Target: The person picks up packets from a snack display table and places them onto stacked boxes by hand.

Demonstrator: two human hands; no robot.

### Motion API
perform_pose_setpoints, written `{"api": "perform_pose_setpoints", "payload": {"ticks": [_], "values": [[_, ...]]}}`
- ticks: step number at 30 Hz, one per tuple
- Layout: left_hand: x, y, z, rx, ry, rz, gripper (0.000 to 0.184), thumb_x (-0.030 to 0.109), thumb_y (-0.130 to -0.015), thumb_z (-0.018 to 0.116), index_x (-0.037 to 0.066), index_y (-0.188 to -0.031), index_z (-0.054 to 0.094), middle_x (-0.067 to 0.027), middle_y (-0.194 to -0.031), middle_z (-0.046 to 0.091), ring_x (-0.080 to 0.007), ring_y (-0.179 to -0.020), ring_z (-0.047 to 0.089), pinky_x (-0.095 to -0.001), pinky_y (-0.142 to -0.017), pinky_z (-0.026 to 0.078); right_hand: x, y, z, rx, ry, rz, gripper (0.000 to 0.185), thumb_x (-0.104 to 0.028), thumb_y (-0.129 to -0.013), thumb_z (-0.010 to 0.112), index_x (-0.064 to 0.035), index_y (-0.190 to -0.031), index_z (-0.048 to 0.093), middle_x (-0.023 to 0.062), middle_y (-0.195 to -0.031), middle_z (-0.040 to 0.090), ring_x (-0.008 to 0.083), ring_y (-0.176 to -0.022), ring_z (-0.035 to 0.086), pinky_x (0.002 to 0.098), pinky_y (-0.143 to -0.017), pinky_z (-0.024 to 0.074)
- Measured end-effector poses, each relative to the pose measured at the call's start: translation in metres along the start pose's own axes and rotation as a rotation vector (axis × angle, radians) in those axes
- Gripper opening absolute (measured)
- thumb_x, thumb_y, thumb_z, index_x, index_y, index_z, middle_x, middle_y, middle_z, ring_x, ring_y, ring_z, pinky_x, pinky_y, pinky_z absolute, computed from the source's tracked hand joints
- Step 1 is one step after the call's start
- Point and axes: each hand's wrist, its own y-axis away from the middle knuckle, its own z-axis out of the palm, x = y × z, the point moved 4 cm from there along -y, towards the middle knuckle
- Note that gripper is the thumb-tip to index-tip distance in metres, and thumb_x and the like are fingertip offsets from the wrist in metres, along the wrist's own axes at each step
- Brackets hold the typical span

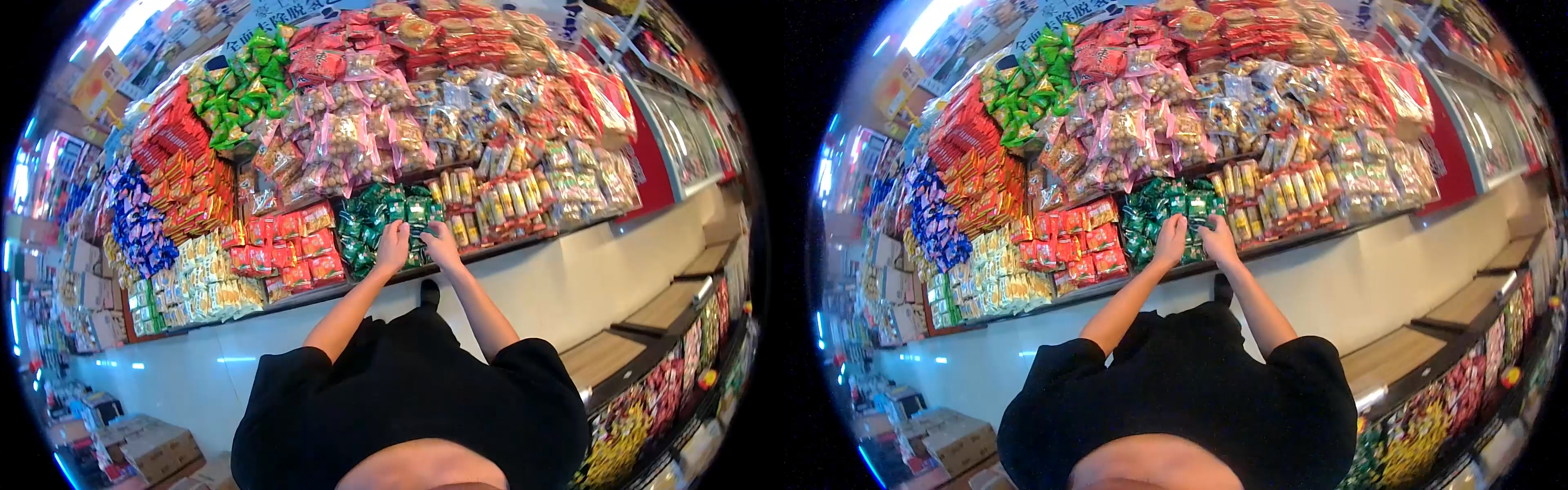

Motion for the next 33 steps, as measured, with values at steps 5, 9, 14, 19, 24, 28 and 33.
{"api": "perform_pose_setpoints", "payload": {"ticks": [5, 9, 14, 19, 24, 28, 33], "values": [[-0.010, -0.029, 0.021, 0.073, -0.109, -0.175, 0.041, 0.040, -0.090, 0.047, 0.001, -0.101, 0.057, -0.0192, -0.091, 0.062, -0.0383, -0.088, 0.059, -0.0459, -0.076, 0.045, 0.016, -0.046, 0.011, -0.074, -0.035, 0.006, 0.045, -0.018, -0.080, 0.061, 0.0022, -0.118, 0.048, 0.0150, -0.111, 0.057, 0.0222, -0.098, 0.056, 0.0318, -0.078, 0.0464], [-0.003, -0.033, 0.022, 0.073, -0.171, -0.214, 0.039, 0.037, -0.089, 0.048, 0.000, -0.081, 0.054, -0.0231, -0.081, 0.060, -0.0417, -0.079, 0.058, -0.0488, -0.070, 0.045, 0.007, -0.042, 0.016, -0.148, -0.375, 0.144, 0.035, -0.016, -0.083, 0.061, -0.0014, -0.113, 0.051, 0.0079, -0.101, 0.058, 0.0158, -0.082, 0.059, 0.0274, -0.062, 0.0467], [0.007, -0.003, -0.006, 0.166, 0.077, -0.306, 0.034, 0.033, -0.090, 0.048, 0.001, -0.079, 0.053, -0.0201, -0.070, 0.057, -0.0351, -0.066, 0.057, -0.0432, -0.059, 0.041, -0.017, -0.026, 0.020, -0.138, -0.459, 0.227, 0.027, -0.023, -0.084, 0.064, -0.0048, -0.102, 0.054, 0.0023, -0.087, 0.056, 0.0109, -0.068, 0.056, 0.0222, -0.052, 0.0423], [-0.028, 0.090, -0.047, 0.163, 0.526, -0.385, 0.029, 0.030, -0.090, 0.050, 0.004, -0.077, 0.055, -0.0067, -0.064, 0.056, -0.0149, -0.059, 0.052, -0.0295, -0.052, 0.037, -0.033, 0.023, 0.067, -0.513, -0.287, 0.278, 0.021, -0.028, -0.083, 0.066, -0.0101, -0.083, 0.056, -0.0052, -0.060, 0.046, 0.0058, -0.051, 0.045, 0.0202, -0.045, 0.0340], [-0.054, 0.223, -0.110, 0.238, 0.816, -0.411, 0.024, 0.028, -0.091, 0.049, 0.010, -0.078, 0.057, 0.0007, -0.069, 0.057, -0.0059, -0.059, 0.049, -0.0217, -0.050, 0.034, -0.040, 0.123, 0.152, -0.907, -0.115, 0.180, 0.020, -0.025, -0.081, 0.068, -0.0081, -0.082, 0.058, -0.0022, -0.063, 0.055, 0.0053, -0.049, 0.046, 0.0207, -0.043, 0.0294], [-0.082, 0.329, -0.161, 0.355, 0.845, -0.406, 0.028, 0.031, -0.092, 0.046, 0.007, -0.085, 0.059, 0.0003, -0.072, 0.057, -0.0059, -0.059, 0.049, -0.0209, -0.051, 0.036, -0.049, 0.229, 0.223, -1.140, -0.018, 0.255, 0.017, -0.020, -0.078, 0.069, -0.0070, -0.075, 0.057, 0.0004, -0.065, 0.055, 0.0081, -0.053, 0.050, 0.0226, -0.046, 0.0335], [-0.105, 0.462, -0.217, 0.650, 0.873, -0.416, 0.036, 0.040, -0.091, 0.048, 0.007, -0.085, 0.059, 0.0003, -0.069, 0.056, -0.0054, -0.057, 0.048, -0.0204, -0.051, 0.036, 0.004, 0.355, 0.326, -1.387, 0.006, 0.272, 0.012, -0.015, -0.078, 0.067, -0.0081, -0.075, 0.058, 0.0022, -0.070, 0.057, 0.0099, -0.060, 0.055, 0.0234, -0.050, 0.0399]]}}
